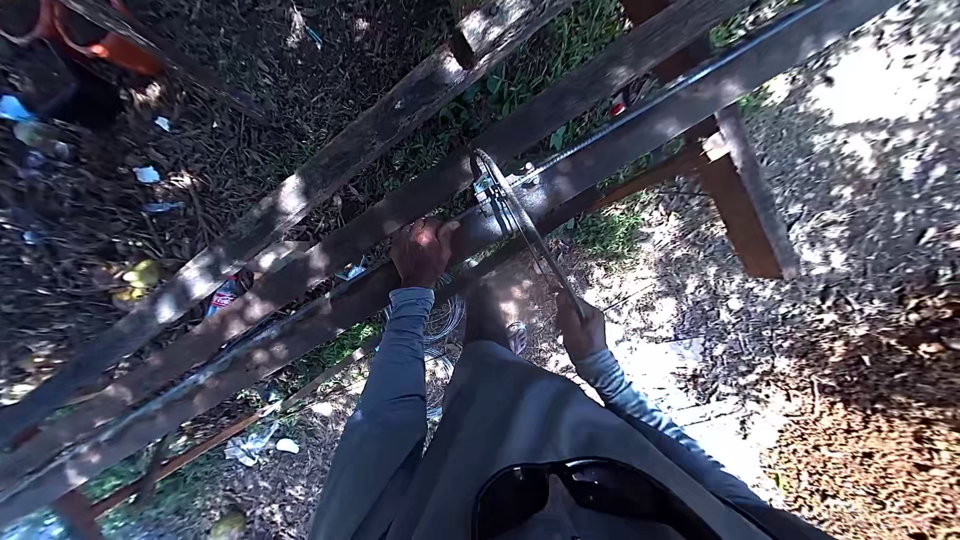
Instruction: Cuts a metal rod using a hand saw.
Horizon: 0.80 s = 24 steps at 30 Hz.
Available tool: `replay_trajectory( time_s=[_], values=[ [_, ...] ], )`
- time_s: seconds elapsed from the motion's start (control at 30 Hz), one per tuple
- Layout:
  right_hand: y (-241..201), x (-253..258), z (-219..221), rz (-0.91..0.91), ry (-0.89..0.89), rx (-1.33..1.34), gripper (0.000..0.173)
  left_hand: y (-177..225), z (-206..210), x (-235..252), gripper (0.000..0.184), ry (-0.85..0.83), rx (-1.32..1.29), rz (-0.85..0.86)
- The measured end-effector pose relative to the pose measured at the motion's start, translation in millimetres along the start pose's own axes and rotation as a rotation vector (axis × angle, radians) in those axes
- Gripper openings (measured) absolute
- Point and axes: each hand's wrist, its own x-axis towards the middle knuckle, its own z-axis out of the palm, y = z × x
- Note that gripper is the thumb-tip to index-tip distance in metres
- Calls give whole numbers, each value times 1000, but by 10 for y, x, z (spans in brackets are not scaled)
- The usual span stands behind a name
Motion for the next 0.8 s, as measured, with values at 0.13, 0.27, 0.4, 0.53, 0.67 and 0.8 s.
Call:
replay_trajectory(
  time_s=[0.13, 0.27, 0.4, 0.53, 0.67, 0.8],
  values=[
    [-460, 293, 88, 37, 0, -77, 47, -12, -18, 38, 61, -11, 11, -5],
    [-764, 1310, 665, 23, 13, -88, 47, -48, 16, 25, 59, 3, 5, 12],
    [-704, 1146, 532, 51, -20, -63, 50, -21, 6, 52, 60, 3, 7, 8],
    [-79, 199, 86, 49, -4, -41, 50, -26, 14, 41, 60, 27, -4, 18],
    [-287, 49, -54, 42, 7, -55, 46, -18, -4, 42, 58, 42, -14, 13],
    [-770, 1093, 492, 125, -43, -140, 50, -19, 10, 31, 58, 11, -2, 9]
  ],
)
